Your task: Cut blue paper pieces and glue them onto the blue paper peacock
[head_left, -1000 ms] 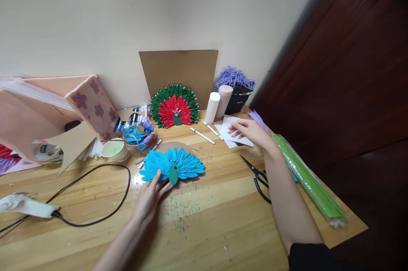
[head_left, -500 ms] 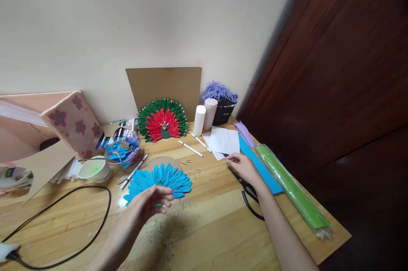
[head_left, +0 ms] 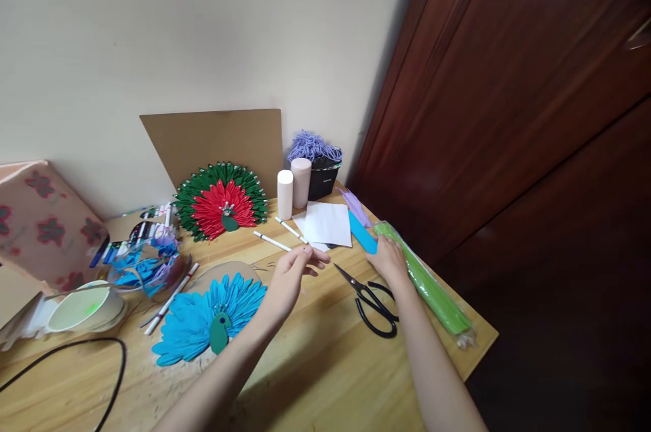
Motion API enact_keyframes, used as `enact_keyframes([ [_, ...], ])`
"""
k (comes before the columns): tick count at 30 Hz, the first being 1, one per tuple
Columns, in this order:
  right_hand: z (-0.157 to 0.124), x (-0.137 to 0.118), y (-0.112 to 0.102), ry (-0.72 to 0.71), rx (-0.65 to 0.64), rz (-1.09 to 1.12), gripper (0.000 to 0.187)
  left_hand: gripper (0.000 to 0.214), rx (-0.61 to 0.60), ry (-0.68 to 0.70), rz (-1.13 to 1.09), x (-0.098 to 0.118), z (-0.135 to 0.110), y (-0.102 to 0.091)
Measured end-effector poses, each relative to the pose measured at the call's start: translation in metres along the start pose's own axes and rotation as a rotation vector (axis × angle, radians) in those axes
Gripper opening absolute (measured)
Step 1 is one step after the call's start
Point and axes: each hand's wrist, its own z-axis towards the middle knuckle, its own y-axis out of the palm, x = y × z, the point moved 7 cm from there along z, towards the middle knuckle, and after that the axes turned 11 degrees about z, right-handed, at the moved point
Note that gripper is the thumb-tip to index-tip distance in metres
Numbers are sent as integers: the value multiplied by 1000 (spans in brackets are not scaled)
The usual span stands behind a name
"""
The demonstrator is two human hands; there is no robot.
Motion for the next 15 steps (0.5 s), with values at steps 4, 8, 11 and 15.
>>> enact_keyframes([
  [4,-6,-1,-15,34,1,62,51,37,-25,-44,53,-13,19,19],
  [8,-21,-3,-50,13,146,300,46,38,-85,-116,105,-35,28,38],
  [11,-35,-19,-63,-80,178,663,44,44,-113,-108,84,-45,30,48],
  [15,-56,-69,-23,-143,-290,1186,46,46,-92,-17,31,-40,29,46],
])
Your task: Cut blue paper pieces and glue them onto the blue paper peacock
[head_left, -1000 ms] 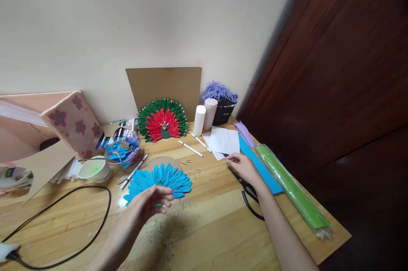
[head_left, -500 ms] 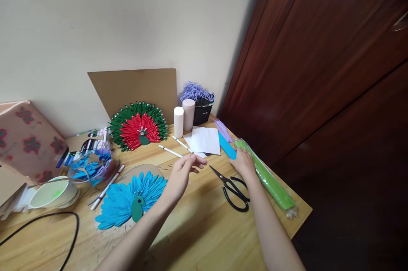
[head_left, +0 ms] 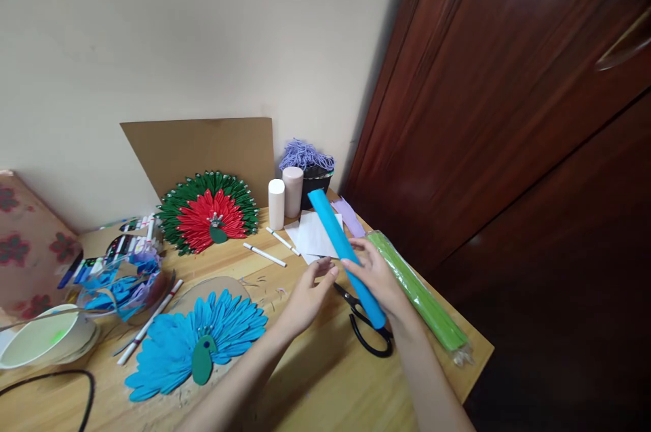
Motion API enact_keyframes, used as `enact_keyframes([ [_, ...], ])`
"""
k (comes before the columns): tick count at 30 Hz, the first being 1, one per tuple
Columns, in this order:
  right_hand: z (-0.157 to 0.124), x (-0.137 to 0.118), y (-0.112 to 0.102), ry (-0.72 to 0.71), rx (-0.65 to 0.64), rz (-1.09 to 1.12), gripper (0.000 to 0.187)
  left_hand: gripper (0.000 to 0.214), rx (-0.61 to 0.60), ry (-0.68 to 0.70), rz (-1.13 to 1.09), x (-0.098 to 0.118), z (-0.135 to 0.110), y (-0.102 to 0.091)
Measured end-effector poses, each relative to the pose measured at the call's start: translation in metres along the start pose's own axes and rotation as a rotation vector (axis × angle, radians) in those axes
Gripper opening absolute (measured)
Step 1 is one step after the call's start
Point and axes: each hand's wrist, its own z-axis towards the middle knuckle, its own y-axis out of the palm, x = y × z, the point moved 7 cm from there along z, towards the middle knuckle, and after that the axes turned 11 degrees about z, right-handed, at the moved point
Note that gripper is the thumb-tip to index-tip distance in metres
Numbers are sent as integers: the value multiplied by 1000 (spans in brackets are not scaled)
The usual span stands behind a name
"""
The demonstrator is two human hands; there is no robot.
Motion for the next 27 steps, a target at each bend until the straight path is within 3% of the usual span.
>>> enact_keyframes([
  [3,-5,16,41,60,-122,220,40,38,104,85,37,8,-3,-18],
  [7,-12,34,65,85,-126,301,41,36,217,44,144,2,-6,-43],
  [14,-17,47,65,45,10,249,56,26,281,-2,442,-1,-15,-55],
  [21,-19,52,72,55,-31,207,53,34,271,33,506,5,-21,-64],
  [27,-21,70,76,340,-104,429,45,30,304,31,619,22,-27,-79],
])
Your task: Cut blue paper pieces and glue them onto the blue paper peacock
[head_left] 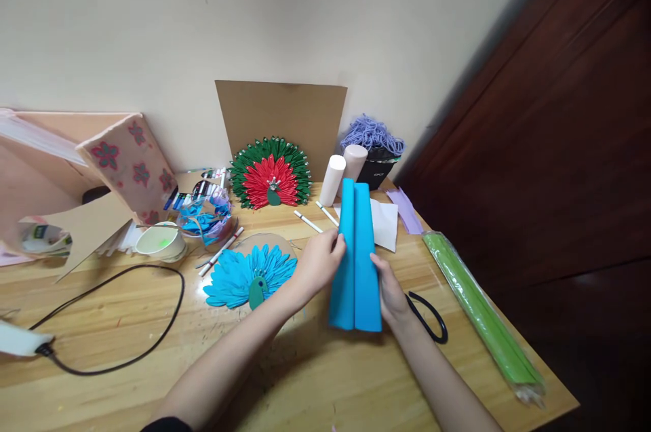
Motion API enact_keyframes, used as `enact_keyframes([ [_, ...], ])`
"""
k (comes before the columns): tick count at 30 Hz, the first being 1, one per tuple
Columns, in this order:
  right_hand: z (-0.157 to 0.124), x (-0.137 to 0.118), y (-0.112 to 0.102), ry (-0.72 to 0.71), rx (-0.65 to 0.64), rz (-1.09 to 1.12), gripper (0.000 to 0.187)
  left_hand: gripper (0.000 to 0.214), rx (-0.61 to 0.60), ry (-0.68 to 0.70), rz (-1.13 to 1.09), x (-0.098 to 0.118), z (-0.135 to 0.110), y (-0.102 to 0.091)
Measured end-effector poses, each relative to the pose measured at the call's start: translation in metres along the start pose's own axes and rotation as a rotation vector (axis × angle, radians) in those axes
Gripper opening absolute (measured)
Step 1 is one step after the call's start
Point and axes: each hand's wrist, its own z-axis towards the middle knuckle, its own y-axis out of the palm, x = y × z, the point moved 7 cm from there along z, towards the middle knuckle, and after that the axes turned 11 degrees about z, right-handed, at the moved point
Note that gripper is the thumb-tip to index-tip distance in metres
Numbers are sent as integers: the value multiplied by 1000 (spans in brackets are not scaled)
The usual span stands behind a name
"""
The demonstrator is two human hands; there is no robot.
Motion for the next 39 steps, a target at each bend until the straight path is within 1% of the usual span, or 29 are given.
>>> enact_keyframes([
  [4,-1,12,-1,133,6,159,45,25,34,-72,-18,-6,1,-14],
  [7,-1,18,4,178,-44,214,45,29,67,-83,-133,-12,5,-21],
  [8,-1,18,5,185,-66,224,45,32,55,-82,-192,-13,6,-22],
  [10,-1,20,7,221,-91,221,47,37,-21,-94,-314,-14,8,-22],
  [12,0,20,4,265,-76,205,48,41,-116,-130,-391,-16,8,-23],
  [13,1,20,1,278,-58,204,49,42,-144,-144,-403,-17,8,-26],
  [15,4,15,-6,247,-14,230,47,42,-149,-158,-379,-21,9,-37],
  [17,7,8,-11,174,20,256,42,40,-102,-147,-325,-27,11,-54],
  [19,9,2,-11,127,18,252,36,39,-67,-154,-273,-34,13,-70],
  [21,8,0,-8,138,-10,237,32,39,-49,-169,-212,-41,13,-83],
  [24,5,6,-5,234,-12,180,34,39,-27,-185,-129,-50,9,-94],
  [26,6,10,-7,260,12,87,34,40,9,-199,-86,-60,2,-99],
  [27,9,10,-7,239,10,30,34,41,36,-216,-64,-67,-2,-102],
  [28,14,9,-6,187,-4,-28,33,43,56,-238,-47,-76,-7,-104],
  [30,27,1,0,35,-58,-144,34,46,81,-309,-34,-97,-19,-105],
  [32,40,-6,8,-91,-92,-282,39,48,54,-361,-82,-116,-31,-103],
  [33,46,-10,10,-123,-76,-383,42,48,38,-379,-117,-124,-36,-101],
  [34,49,-14,9,-147,-33,-518,44,48,25,-392,-151,-130,-40,-98],
  [36,46,-28,4,-234,69,-893,44,44,16,-404,-180,-140,-48,-95],
  [37,38,-37,0,-294,116,-1094,39,42,19,-406,-172,-144,-50,-94],
  [38,28,-44,-5,-339,140,-1310,28,41,21,-406,-158,-147,-53,-92],
  [39,16,-48,-16,-333,151,-1369,17,41,22,-405,-142,-150,-55,-91],
])
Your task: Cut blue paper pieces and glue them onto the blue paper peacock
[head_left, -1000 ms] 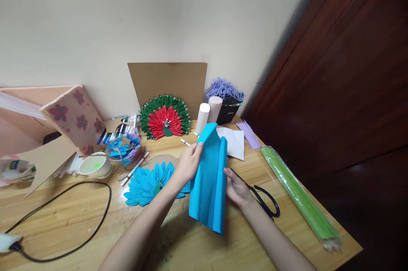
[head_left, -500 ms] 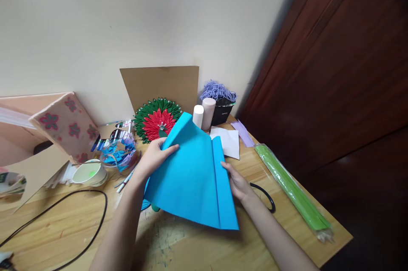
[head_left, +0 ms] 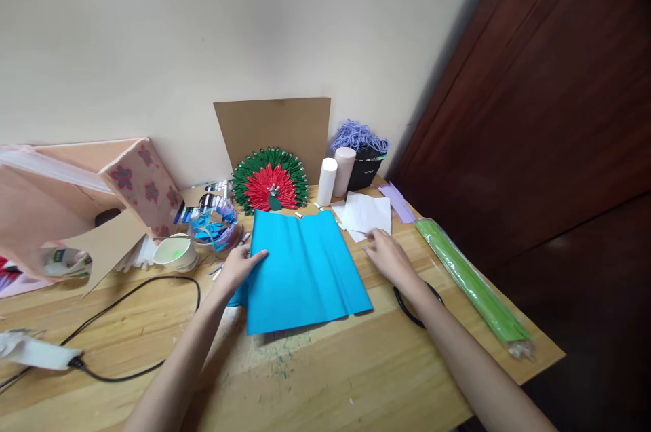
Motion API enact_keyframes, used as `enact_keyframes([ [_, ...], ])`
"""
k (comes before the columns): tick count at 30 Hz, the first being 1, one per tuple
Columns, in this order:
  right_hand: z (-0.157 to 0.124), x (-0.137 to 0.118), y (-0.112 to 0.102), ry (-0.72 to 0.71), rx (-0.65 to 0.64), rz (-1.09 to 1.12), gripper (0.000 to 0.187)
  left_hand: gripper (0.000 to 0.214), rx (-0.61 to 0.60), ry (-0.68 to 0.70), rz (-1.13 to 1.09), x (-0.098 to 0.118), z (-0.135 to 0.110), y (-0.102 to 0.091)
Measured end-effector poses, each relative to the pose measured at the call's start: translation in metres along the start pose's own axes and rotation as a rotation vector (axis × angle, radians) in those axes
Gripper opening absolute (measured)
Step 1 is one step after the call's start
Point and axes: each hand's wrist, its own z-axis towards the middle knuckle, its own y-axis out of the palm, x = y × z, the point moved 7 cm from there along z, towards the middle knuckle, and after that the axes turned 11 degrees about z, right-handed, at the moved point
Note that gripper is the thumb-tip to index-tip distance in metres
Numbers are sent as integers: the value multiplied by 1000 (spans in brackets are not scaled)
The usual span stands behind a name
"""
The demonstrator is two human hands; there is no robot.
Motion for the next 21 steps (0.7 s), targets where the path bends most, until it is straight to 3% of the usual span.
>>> enact_keyframes([
  [2,-28,25,-13,52,-83,-180,2,41,4,2,12,-5,-3,1],
  [4,-55,50,-22,85,-129,-361,7,42,-5,-11,-9,-9,-8,2],
  [7,-79,72,-28,114,-96,-414,22,48,-85,-45,-91,-11,-20,11],
  [10,-82,73,-27,154,-36,-267,24,50,-126,-36,-87,-10,-28,19],
  [14,-92,41,-25,150,41,193,19,41,13,125,55,-3,-27,17],
  [15,-100,30,-18,177,-14,373,24,39,35,163,79,-1,-27,18],
  [18,-144,-17,27,392,-473,1000,47,35,57,198,89,-2,-25,20],
  [20,-183,-51,53,535,-781,1245,57,33,70,198,83,-3,-26,21],
  [21,-199,-62,62,590,-860,1302,62,32,79,193,82,-3,-27,22],
])
